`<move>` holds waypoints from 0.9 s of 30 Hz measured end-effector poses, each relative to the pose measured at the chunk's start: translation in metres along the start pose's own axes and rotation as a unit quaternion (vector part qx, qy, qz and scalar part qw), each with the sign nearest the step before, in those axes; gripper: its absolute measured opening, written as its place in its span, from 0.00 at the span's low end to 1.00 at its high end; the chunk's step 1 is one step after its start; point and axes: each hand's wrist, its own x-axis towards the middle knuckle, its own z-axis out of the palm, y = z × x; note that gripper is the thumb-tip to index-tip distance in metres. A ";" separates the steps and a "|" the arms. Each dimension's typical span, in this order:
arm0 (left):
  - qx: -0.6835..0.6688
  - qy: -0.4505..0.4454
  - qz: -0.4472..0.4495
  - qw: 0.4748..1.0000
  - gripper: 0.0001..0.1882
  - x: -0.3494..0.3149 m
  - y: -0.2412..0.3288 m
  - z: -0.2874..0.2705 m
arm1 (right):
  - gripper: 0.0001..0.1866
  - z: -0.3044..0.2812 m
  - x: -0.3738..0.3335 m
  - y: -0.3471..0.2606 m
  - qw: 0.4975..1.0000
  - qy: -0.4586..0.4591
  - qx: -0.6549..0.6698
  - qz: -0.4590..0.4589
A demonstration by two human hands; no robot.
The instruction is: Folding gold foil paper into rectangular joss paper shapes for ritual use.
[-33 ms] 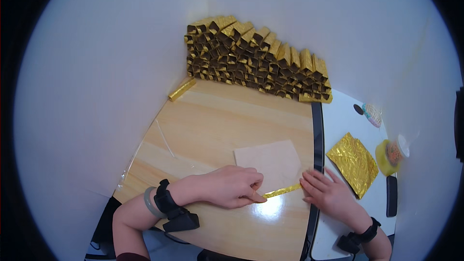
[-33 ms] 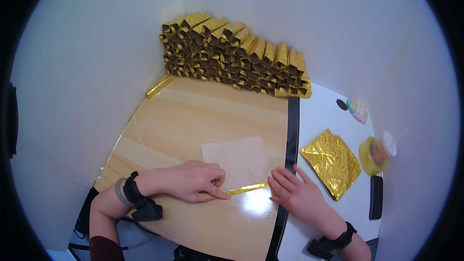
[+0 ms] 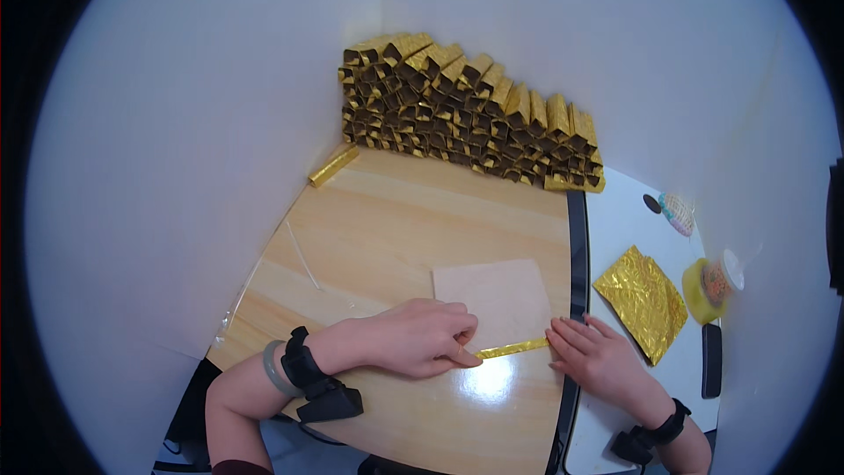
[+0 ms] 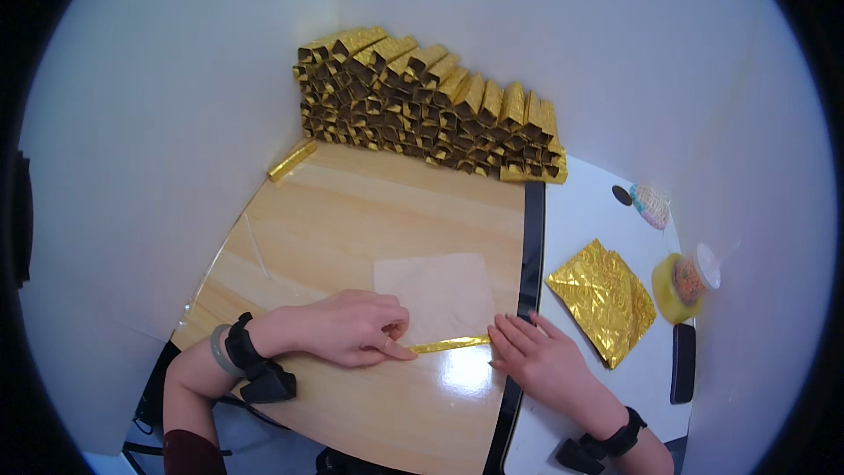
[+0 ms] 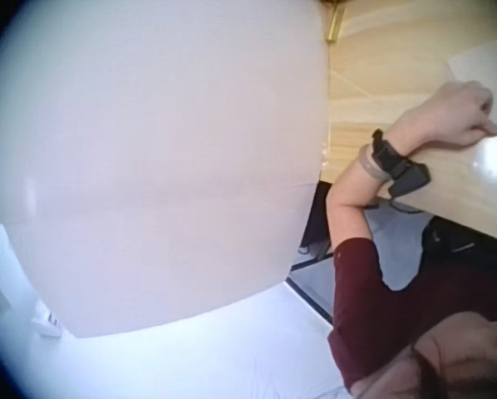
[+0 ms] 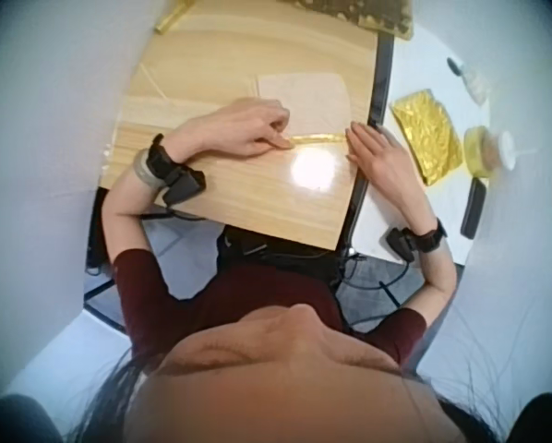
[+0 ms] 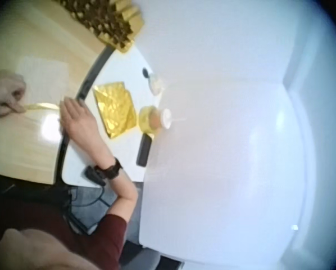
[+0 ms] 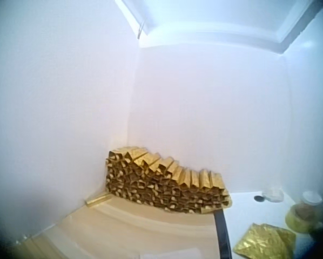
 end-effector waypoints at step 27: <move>0.072 0.388 -0.047 0.918 0.10 0.006 0.012 0.000 | 0.17 0.004 0.031 -0.008 0.933 0.341 0.108 -0.048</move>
